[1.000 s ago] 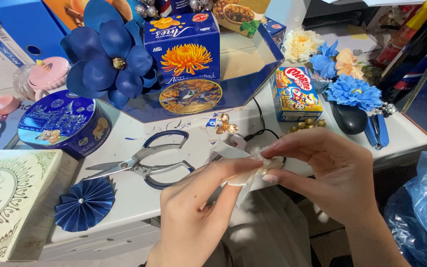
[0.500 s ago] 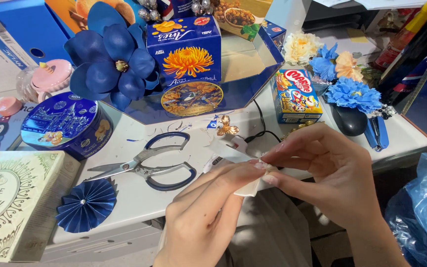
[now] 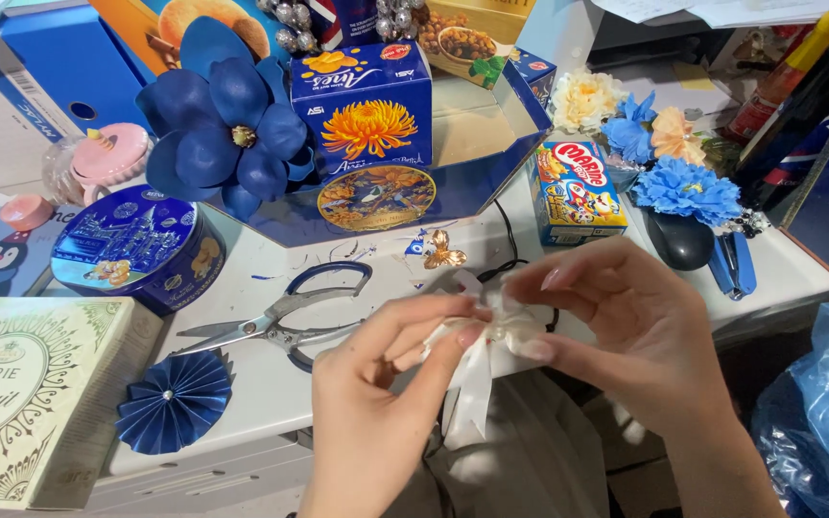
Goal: The person constructs a white decorative bow using a glue gun to attach layers of ribbon, then secures it to a gift basket containing wine and sweets.
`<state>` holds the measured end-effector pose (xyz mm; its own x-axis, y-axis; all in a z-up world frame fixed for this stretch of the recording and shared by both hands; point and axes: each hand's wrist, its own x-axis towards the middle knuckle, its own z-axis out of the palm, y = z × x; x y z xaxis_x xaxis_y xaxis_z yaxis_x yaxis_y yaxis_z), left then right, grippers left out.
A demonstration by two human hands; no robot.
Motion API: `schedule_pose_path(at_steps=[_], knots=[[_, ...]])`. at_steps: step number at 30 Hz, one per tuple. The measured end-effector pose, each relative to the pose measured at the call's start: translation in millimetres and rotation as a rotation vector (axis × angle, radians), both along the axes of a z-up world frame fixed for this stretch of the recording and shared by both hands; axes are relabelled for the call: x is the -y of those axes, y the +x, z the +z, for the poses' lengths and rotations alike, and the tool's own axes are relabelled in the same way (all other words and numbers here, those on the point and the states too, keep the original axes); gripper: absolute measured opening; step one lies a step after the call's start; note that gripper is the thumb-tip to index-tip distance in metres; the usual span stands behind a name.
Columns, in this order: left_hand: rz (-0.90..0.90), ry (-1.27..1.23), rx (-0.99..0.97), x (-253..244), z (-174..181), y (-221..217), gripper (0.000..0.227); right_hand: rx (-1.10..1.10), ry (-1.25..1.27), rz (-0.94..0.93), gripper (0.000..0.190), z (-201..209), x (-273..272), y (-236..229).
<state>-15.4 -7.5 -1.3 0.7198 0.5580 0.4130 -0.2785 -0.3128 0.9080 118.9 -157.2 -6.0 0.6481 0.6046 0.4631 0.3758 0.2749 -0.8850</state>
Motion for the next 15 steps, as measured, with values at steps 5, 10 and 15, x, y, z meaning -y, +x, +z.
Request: schedule_pose_path(at_steps=[5, 10, 15], knots=[[-0.059, -0.467, 0.000, -15, 12, 2, 0.022, -0.071, 0.035, -0.067, 0.029, 5, -4, 6], [-0.084, -0.472, 0.010, -19, 16, 5, 0.025, -0.256, -0.034, 0.147, 0.065, 1, -19, 10], [-0.080, -0.476, -0.003, -30, 27, 5, 0.035, -0.301, -0.050, 0.040, 0.038, 20, -40, 7]])
